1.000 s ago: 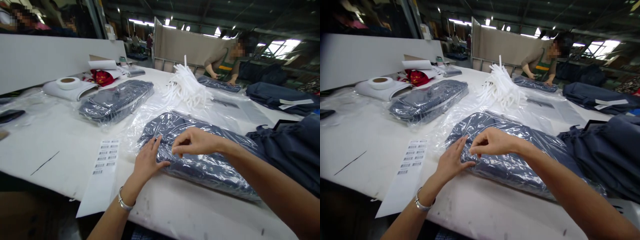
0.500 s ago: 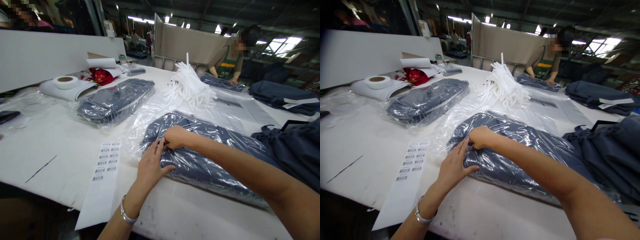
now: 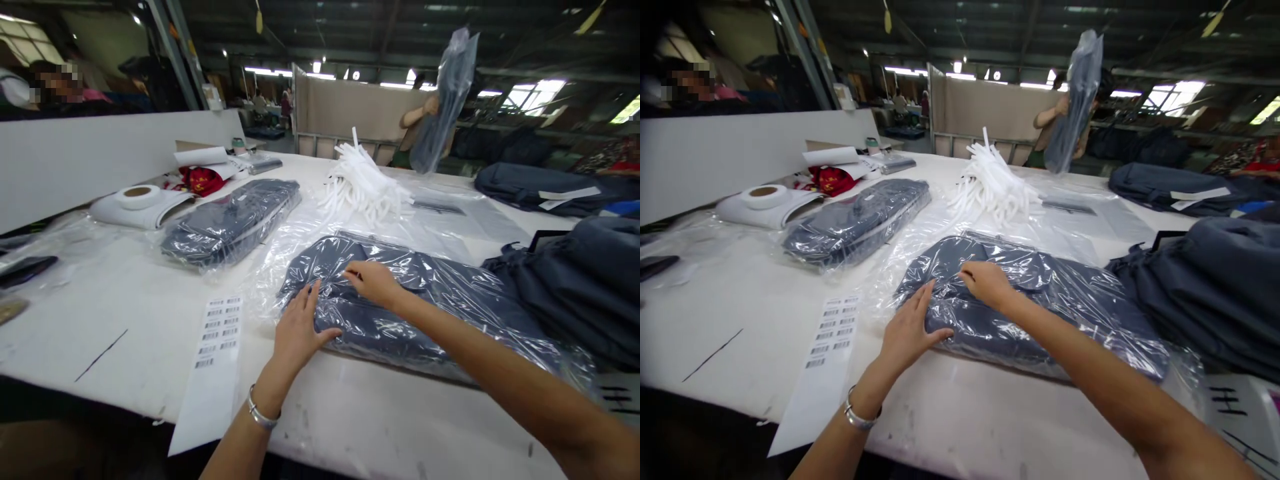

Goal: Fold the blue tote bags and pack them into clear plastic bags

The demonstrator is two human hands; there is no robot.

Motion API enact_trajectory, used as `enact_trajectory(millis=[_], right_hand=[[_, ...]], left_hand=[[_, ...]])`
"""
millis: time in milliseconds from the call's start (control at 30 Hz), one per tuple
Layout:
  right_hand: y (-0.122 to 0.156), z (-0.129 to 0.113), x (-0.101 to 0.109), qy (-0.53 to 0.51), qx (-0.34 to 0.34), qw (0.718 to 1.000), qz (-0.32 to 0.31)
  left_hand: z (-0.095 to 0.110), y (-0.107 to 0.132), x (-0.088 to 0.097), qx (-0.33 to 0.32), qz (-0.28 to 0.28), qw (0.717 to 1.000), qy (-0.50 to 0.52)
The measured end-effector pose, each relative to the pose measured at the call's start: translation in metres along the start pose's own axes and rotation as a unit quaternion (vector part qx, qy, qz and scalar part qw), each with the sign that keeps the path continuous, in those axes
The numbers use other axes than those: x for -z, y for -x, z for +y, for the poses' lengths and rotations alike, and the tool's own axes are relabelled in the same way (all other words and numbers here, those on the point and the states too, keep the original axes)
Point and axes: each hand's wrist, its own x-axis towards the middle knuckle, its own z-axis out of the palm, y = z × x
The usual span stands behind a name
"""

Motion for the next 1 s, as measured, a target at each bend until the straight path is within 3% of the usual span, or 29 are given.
enact_trajectory(millis=[67, 100, 133, 167, 233, 300, 333, 400, 433, 500, 600, 667, 733, 800, 900, 1000], right_hand=[[0.053, -0.012, -0.008, -0.179, 0.014, 0.983, -0.031], [0.081, -0.016, -0.014, -0.277, -0.026, 0.959, -0.06], [0.108, -0.02, -0.021, -0.379, -0.094, 0.916, -0.093], [0.134, -0.021, -0.029, -0.482, -0.165, 0.852, -0.116], [0.177, -0.019, -0.043, -0.651, -0.288, 0.694, -0.109], [0.206, -0.012, -0.055, -0.758, -0.353, 0.546, -0.047], [0.215, -0.009, -0.06, -0.792, -0.366, 0.489, -0.009], [0.222, -0.006, -0.067, -0.835, -0.37, 0.403, 0.056], [0.221, -0.007, -0.07, -0.848, -0.368, 0.372, 0.082], [0.213, -0.012, -0.075, -0.862, -0.366, 0.327, 0.129], [0.196, -0.02, -0.084, -0.873, -0.347, 0.278, 0.198], [0.187, -0.02, -0.088, -0.881, -0.323, 0.263, 0.222], [0.182, -0.016, -0.089, -0.891, -0.289, 0.272, 0.219], [0.181, -0.01, -0.087, -0.897, -0.243, 0.309, 0.203], [0.184, -0.003, -0.084, -0.885, -0.169, 0.392, 0.187], [0.185, 0.002, -0.091, -0.865, -0.15, 0.444, 0.177]], left_hand=[[0.0, -0.002, 0.002, 0.001, -0.008, 1.0, 0.001], [-0.001, -0.003, 0.004, 0.001, -0.013, 1.0, 0.003], [-0.002, -0.005, 0.006, 0.003, -0.021, 1.0, 0.007], [-0.004, -0.007, 0.009, 0.004, -0.033, 0.999, 0.013], [-0.008, -0.011, 0.017, 0.013, -0.053, 0.998, 0.04], [-0.008, -0.016, 0.024, 0.045, -0.028, 0.996, 0.073], [-0.006, -0.017, 0.027, 0.061, 0.008, 0.995, 0.08], [0.005, -0.017, 0.028, 0.057, 0.098, 0.992, 0.063], [0.013, -0.016, 0.025, 0.025, 0.125, 0.991, 0.046], [0.031, -0.013, 0.014, -0.09, 0.107, 0.99, 0.015], [0.057, -0.008, -0.006, -0.246, -0.028, 0.969, -0.024], [0.069, -0.006, -0.013, -0.273, -0.08, 0.957, -0.055], [0.079, -0.006, -0.014, -0.264, -0.067, 0.958, -0.088], [0.087, -0.006, -0.013, -0.265, -0.016, 0.956, -0.123], [0.096, -0.008, -0.017, -0.304, 0.049, 0.939, -0.154], [0.096, -0.015, -0.029, -0.317, 0.058, 0.936, -0.139]])
